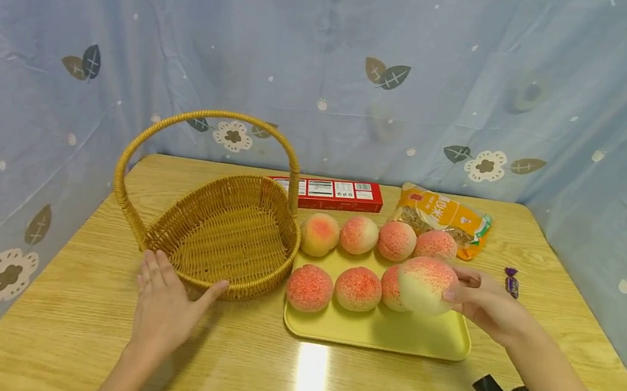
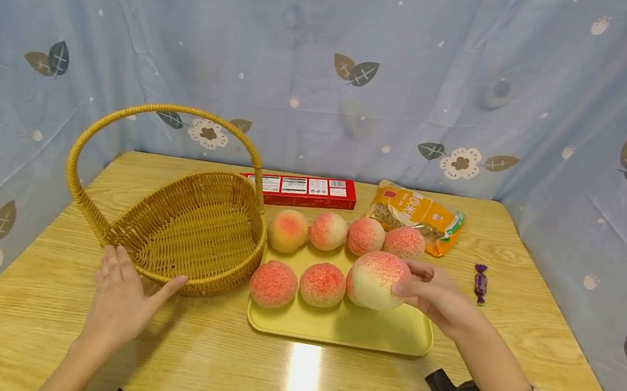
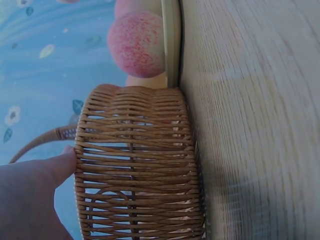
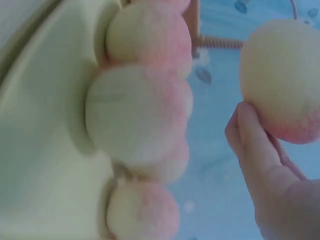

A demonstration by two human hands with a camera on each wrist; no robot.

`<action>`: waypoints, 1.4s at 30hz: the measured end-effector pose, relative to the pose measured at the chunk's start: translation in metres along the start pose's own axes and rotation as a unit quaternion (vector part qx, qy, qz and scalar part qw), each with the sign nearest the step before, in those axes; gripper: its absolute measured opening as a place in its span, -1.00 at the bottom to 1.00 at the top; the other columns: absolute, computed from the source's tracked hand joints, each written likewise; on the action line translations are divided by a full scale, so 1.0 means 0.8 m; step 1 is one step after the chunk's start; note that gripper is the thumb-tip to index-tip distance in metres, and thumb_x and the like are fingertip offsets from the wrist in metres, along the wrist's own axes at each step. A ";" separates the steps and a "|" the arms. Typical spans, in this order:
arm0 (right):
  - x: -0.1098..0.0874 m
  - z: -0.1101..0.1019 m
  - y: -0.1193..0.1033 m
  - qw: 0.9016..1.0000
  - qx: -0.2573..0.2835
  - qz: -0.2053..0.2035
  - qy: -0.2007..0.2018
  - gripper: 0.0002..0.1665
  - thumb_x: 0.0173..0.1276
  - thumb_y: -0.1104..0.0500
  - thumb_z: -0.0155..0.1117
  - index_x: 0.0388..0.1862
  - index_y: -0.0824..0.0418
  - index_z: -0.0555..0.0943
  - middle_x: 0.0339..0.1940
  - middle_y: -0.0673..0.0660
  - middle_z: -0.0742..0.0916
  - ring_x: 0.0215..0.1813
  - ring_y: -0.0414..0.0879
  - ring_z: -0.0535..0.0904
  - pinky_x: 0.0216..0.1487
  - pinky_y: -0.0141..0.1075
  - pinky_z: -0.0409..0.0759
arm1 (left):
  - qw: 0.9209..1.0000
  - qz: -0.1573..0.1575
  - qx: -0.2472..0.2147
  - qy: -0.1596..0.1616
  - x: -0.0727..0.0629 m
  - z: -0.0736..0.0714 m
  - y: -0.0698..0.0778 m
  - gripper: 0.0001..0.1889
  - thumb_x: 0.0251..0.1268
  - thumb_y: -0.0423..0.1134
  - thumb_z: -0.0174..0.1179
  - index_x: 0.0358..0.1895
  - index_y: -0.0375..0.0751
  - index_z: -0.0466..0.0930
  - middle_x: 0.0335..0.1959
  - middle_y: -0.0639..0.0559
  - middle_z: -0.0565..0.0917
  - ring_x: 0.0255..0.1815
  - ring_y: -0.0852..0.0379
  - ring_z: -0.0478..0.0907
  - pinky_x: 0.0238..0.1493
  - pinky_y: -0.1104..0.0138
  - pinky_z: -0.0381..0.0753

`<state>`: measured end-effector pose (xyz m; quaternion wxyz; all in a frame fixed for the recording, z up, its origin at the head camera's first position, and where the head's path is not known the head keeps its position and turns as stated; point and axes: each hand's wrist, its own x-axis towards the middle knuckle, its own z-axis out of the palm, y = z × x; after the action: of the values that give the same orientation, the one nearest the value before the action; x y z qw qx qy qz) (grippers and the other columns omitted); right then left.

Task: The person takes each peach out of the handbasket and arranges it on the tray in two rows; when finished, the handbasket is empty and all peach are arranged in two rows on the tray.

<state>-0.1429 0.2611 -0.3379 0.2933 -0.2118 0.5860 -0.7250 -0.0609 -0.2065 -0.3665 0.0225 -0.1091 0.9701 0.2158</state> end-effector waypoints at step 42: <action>-0.005 -0.004 0.017 0.819 -0.521 0.182 0.158 0.05 0.20 -0.13 0.41 0.40 0.53 0.23 0.25 0.65 0.39 0.21 0.56 0.34 -0.01 0.28 0.47 | 1.000 0.009 -0.006 0.000 -0.003 -0.007 -0.010 0.28 0.27 0.48 -0.13 0.37 -0.69 -0.56 0.37 -0.53 -0.62 0.42 -0.48 -0.58 0.39 -0.23 -0.35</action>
<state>-0.1396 0.2646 -0.3520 0.1691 -0.1048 0.9426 -0.2681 -0.0563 -0.2155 -0.3648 0.0201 -0.1007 0.9697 0.2218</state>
